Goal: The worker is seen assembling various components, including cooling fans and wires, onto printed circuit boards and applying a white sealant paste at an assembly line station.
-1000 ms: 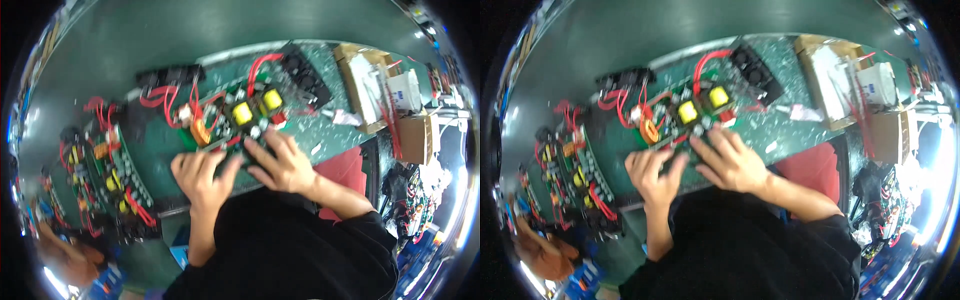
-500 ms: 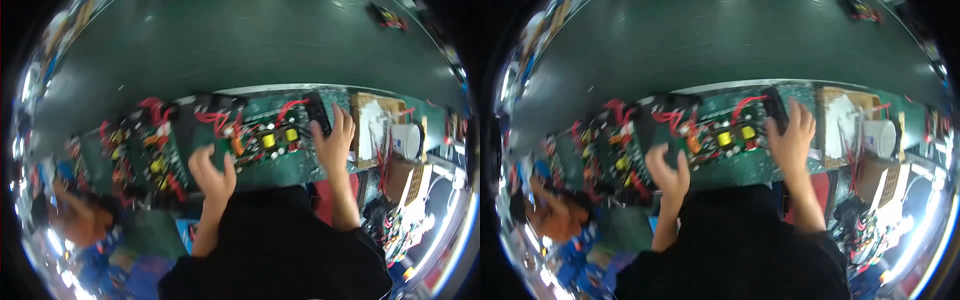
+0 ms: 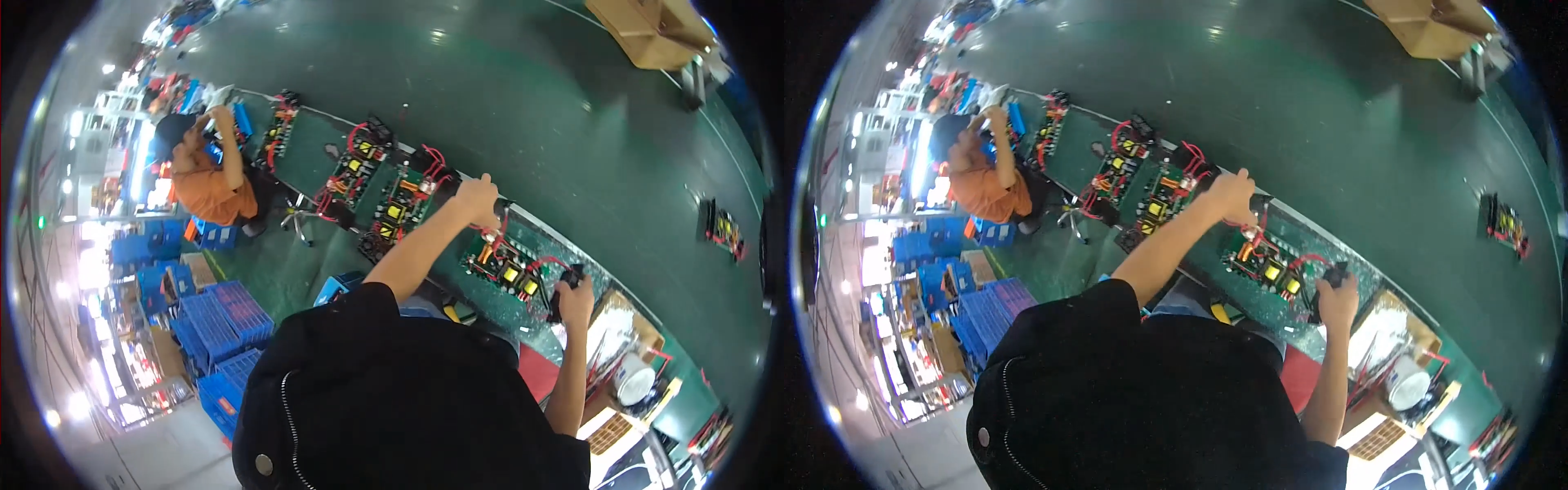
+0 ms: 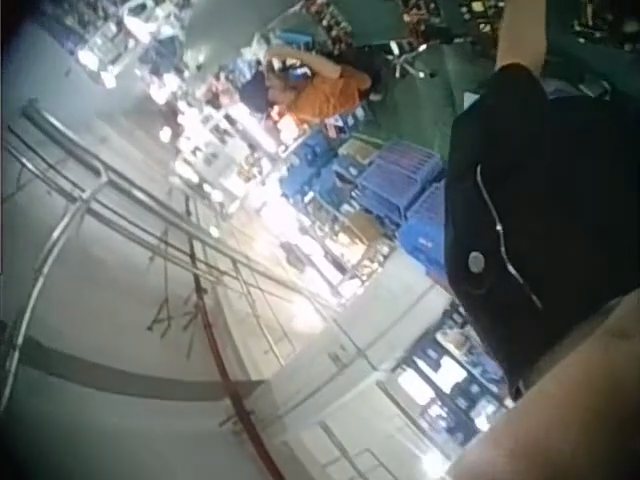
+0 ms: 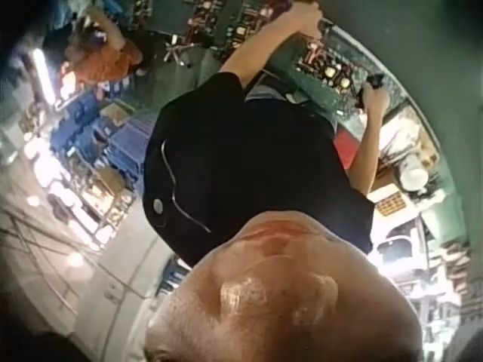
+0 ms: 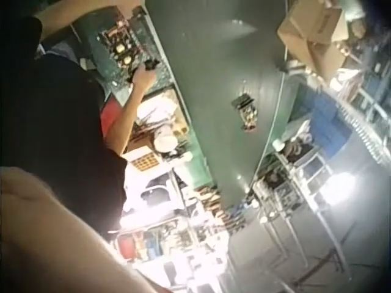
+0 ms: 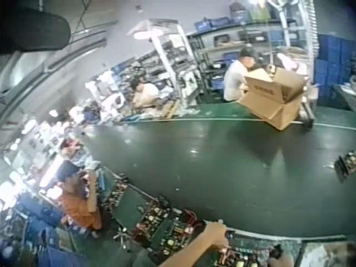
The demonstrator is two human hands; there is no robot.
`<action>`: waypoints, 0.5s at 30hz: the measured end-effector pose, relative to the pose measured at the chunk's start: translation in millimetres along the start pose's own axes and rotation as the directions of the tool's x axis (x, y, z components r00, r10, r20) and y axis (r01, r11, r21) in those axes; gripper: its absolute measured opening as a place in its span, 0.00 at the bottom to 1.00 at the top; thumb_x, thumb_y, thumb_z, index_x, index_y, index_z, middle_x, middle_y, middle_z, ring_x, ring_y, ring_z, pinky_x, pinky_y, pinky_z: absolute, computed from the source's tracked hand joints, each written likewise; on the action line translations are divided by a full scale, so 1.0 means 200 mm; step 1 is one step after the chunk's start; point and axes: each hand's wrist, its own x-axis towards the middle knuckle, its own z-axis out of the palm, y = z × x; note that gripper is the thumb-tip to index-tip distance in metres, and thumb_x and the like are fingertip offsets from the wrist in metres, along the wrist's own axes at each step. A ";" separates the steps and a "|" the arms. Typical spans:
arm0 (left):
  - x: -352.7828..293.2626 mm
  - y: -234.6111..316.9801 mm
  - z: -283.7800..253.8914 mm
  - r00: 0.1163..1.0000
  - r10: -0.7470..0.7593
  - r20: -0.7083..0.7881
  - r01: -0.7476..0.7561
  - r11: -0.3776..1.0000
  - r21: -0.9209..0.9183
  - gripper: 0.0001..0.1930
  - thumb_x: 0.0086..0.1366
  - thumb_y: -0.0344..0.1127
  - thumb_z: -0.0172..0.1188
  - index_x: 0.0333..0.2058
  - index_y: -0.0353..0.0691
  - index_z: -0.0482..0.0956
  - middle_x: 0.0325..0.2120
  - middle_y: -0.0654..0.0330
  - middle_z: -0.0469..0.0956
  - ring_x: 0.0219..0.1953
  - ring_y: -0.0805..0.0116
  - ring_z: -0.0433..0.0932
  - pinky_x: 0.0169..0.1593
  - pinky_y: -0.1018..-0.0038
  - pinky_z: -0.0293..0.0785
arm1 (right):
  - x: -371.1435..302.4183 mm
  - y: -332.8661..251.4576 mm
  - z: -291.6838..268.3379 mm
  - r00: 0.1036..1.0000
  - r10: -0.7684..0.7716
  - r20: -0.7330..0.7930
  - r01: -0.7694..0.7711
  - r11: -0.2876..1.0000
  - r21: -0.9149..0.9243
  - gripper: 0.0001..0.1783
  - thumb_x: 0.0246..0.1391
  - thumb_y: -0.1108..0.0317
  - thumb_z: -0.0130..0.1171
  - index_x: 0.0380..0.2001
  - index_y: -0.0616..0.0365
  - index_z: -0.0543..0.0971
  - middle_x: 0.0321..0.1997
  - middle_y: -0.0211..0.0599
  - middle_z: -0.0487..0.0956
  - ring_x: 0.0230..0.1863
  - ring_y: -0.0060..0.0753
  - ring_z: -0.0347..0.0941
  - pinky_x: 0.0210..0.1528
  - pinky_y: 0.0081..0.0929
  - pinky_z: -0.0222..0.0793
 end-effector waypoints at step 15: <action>-0.98 -0.66 -0.70 0.742 -0.224 -0.632 0.213 0.973 -0.095 0.37 0.44 0.60 0.71 0.41 0.31 0.74 0.42 0.48 0.72 0.49 0.53 0.68 0.57 0.58 0.62 | -0.54 -1.14 -0.06 0.917 -0.249 0.311 -0.005 0.775 0.632 0.21 0.52 0.73 0.58 0.50 0.62 0.70 0.41 0.39 0.76 0.39 0.30 0.75 0.43 0.27 0.73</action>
